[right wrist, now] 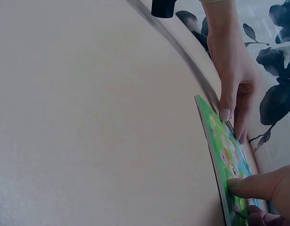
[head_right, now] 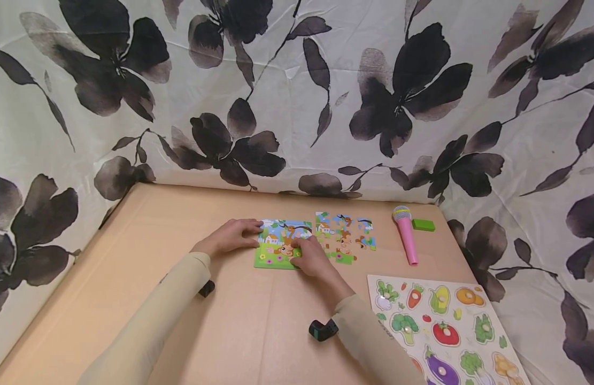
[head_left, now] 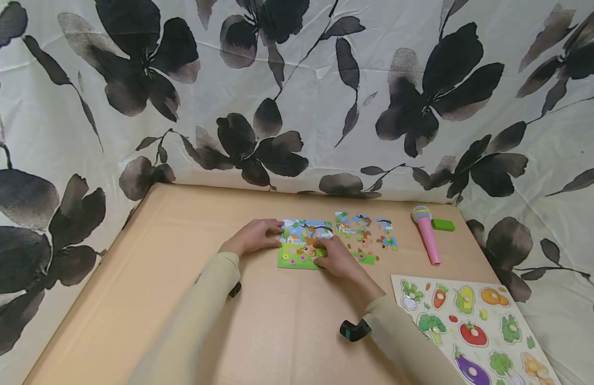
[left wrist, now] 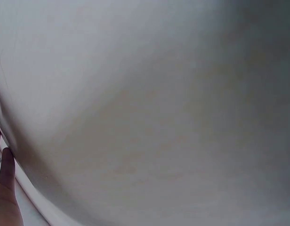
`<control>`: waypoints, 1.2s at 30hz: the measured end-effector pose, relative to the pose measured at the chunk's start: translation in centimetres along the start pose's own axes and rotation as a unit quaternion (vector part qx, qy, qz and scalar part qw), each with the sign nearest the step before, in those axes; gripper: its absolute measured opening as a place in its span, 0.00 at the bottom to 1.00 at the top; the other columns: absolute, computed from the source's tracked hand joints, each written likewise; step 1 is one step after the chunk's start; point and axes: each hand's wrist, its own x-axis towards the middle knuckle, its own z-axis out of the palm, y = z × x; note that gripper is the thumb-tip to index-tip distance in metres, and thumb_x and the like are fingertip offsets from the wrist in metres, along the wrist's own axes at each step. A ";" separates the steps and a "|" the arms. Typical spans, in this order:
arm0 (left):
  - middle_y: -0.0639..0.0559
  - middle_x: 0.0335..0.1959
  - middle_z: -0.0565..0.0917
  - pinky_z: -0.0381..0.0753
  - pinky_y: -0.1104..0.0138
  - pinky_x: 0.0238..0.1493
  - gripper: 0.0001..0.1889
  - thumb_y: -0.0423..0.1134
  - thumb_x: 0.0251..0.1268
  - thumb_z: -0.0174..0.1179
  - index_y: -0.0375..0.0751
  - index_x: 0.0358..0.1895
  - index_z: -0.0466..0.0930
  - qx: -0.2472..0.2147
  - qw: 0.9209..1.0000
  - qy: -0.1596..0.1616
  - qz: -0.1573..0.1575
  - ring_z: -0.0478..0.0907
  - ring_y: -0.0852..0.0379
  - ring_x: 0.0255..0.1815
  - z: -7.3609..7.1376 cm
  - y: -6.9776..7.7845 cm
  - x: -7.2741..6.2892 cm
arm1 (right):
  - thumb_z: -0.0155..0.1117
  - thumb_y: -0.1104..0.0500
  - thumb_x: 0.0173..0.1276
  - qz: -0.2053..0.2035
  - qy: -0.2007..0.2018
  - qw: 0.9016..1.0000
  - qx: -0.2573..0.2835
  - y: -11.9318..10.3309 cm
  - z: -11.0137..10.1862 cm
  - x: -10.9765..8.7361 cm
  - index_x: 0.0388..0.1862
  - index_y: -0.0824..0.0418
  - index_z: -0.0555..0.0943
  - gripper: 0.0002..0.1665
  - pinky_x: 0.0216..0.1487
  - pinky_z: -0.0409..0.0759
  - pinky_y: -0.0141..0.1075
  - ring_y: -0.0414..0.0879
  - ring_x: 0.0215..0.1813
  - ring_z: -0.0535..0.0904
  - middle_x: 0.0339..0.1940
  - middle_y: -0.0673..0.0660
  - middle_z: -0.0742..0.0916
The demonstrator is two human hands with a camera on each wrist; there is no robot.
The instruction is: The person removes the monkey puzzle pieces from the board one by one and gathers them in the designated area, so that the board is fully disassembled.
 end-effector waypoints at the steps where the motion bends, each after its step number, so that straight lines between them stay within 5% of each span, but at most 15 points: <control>1: 0.48 0.69 0.72 0.59 0.54 0.74 0.27 0.46 0.62 0.67 0.38 0.62 0.79 0.001 1.000 0.000 0.001 0.63 0.48 0.73 0.0 0.0 0.0 | 0.69 0.59 0.64 -0.002 0.002 1.000 -0.002 0.1 0.0 0.0 0.59 0.61 0.80 0.24 0.50 0.73 0.44 0.49 0.47 0.69 0.50 0.56 0.79; 12: 0.48 0.69 0.71 0.58 0.54 0.74 0.26 0.45 0.63 0.67 0.39 0.63 0.78 -0.005 1.000 -0.006 -0.004 0.61 0.48 0.74 0.0 0.1 0.0 | 0.73 0.60 0.60 -0.047 0.016 0.998 0.027 0.4 0.2 0.1 0.54 0.58 0.82 0.21 0.43 0.69 0.40 0.47 0.43 0.65 0.45 0.56 0.74; 17: 0.48 0.69 0.72 0.58 0.53 0.74 0.26 0.45 0.63 0.67 0.38 0.62 0.78 -0.005 1.000 -0.003 0.001 0.62 0.47 0.73 -0.1 0.2 -0.2 | 0.71 0.63 0.61 -0.083 0.011 0.995 0.049 0.8 0.1 0.6 0.53 0.58 0.84 0.20 0.38 0.69 0.38 0.45 0.35 0.69 0.45 0.53 0.81; 25: 0.48 0.69 0.71 0.58 0.53 0.74 0.27 0.46 0.63 0.67 0.38 0.63 0.78 -0.006 1.000 -0.003 -0.002 0.61 0.48 0.74 0.0 0.2 -0.2 | 0.69 0.61 0.65 -0.055 0.011 0.996 0.073 0.9 0.2 0.5 0.45 0.55 0.78 0.11 0.35 0.69 0.39 0.45 0.34 0.70 0.36 0.49 0.81; 36: 0.50 0.70 0.71 0.58 0.55 0.74 0.27 0.47 0.63 0.67 0.40 0.63 0.78 -0.005 1.000 -0.005 -0.010 0.61 0.49 0.74 0.1 0.0 0.0 | 0.66 0.64 0.66 -0.075 0.044 0.995 0.043 0.9 0.6 0.5 0.43 0.56 0.87 0.08 0.40 0.73 0.39 0.44 0.40 0.73 0.44 0.51 0.82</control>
